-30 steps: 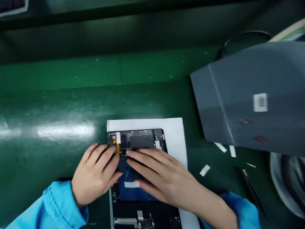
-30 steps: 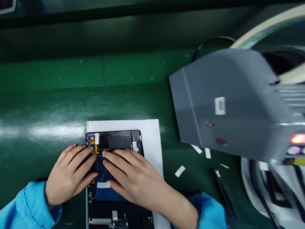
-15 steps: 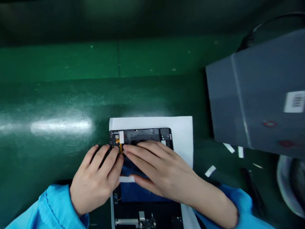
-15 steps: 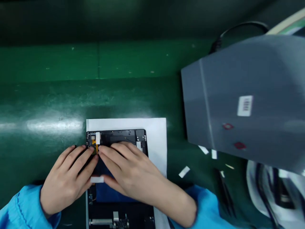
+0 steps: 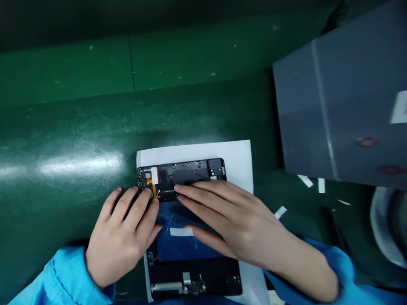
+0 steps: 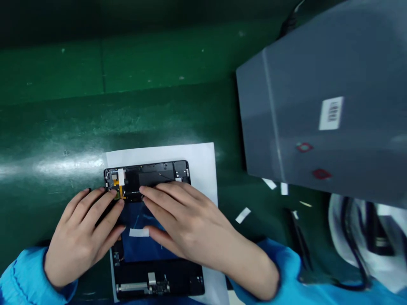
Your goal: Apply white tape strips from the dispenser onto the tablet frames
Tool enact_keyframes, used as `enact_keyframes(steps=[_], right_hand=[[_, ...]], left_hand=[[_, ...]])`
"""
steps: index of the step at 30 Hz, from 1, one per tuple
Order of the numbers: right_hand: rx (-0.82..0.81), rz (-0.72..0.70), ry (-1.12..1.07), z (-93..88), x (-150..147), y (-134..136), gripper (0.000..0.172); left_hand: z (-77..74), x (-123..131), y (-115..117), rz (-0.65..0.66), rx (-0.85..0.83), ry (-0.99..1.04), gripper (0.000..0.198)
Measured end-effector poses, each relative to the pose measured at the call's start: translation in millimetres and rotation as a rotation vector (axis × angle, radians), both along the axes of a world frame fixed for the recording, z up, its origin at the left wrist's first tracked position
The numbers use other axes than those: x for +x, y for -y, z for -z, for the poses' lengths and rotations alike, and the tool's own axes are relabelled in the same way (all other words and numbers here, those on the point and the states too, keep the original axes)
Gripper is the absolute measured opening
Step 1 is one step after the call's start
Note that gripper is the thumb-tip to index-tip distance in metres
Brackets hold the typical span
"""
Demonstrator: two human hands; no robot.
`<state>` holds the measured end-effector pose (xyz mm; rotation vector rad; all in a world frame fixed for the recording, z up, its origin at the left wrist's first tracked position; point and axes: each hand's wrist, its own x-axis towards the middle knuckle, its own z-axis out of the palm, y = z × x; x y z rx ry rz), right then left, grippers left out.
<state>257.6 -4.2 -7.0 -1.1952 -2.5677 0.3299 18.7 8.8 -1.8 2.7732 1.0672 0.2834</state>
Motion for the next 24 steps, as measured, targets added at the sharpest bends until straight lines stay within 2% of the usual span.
enact_keyframes(steps=[9,17,24], right_hand=[[0.028,0.031,-0.029,-3.2,-1.5,-3.8,0.030],[0.050,0.012,0.095,-5.5,-17.8,-0.3,0.032],[0.087,0.004,0.090,-6.6,-22.6,-6.8,0.032]], left_hand=[[2.4,-0.1,0.1,0.007,-0.015,-0.001,0.030],[1.7,-0.1,2.3,-0.009,-0.010,-0.012,0.031],[-0.7,-0.6,3.3,-0.007,-0.010,-0.054,0.033]])
